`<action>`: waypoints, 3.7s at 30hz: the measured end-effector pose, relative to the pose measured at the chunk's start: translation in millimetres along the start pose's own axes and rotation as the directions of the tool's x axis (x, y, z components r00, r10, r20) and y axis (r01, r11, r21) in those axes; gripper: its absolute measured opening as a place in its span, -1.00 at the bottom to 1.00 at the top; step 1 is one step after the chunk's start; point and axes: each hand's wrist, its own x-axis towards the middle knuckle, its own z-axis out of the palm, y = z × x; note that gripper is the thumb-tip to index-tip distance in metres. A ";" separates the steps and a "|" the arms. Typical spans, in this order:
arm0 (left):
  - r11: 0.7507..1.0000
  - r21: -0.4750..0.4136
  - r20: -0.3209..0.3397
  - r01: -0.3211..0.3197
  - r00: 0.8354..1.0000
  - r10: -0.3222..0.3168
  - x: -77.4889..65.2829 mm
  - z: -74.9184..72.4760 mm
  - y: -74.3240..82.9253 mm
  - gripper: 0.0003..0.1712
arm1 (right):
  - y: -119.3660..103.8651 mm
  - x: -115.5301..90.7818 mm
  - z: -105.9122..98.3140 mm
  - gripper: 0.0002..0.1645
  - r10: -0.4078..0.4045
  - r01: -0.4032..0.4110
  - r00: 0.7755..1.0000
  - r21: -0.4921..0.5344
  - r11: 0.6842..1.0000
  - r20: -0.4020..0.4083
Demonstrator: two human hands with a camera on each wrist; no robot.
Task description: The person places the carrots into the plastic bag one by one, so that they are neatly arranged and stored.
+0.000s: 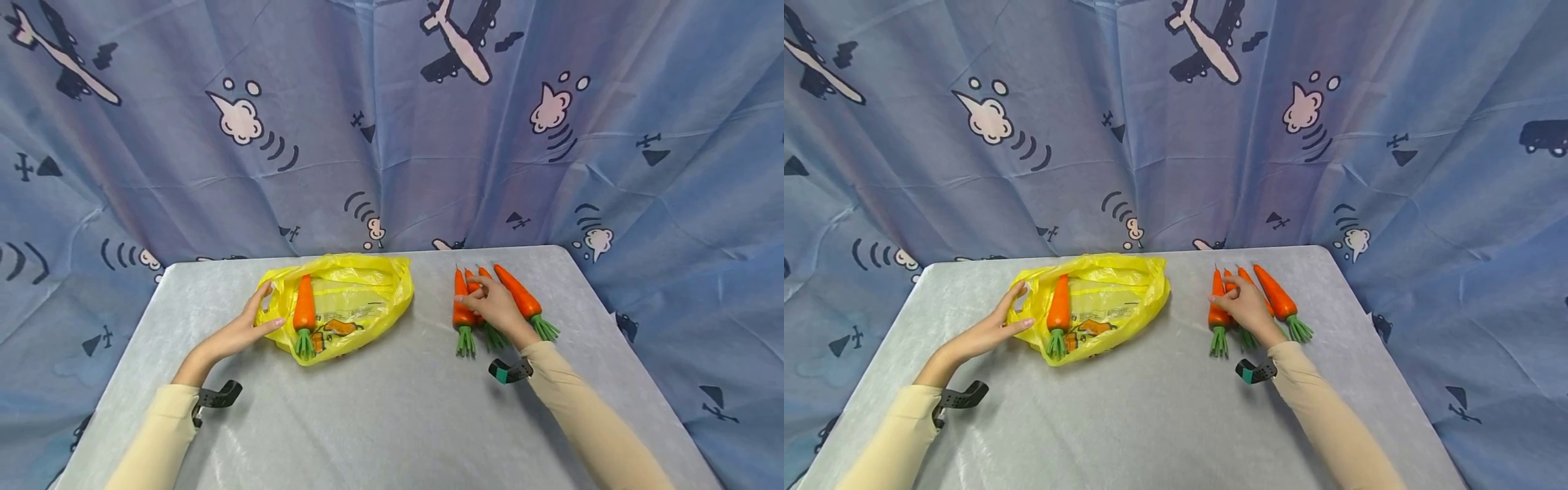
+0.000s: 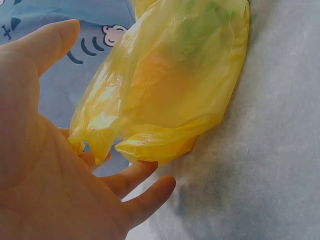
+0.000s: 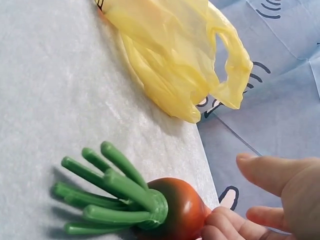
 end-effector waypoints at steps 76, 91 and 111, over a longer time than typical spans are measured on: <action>1.000 -0.014 0.007 0.009 1.000 -0.008 -1.3 2.6 -3.2 0.08 | -12.6 22.3 34.0 -0.26 0.104 -0.098 0.994 -0.123 0.988 0.043; 1.000 -0.020 0.011 0.022 1.000 -0.022 -1.5 4.0 -4.9 0.09 | -6.7 17.9 44.2 -0.18 0.057 -0.047 0.997 -0.182 0.982 0.050; 1.000 -0.022 0.013 0.021 1.000 -0.020 -0.9 2.5 -2.1 0.10 | 0.4 8.9 48.9 -0.06 -0.028 0.040 0.998 -0.234 0.971 0.052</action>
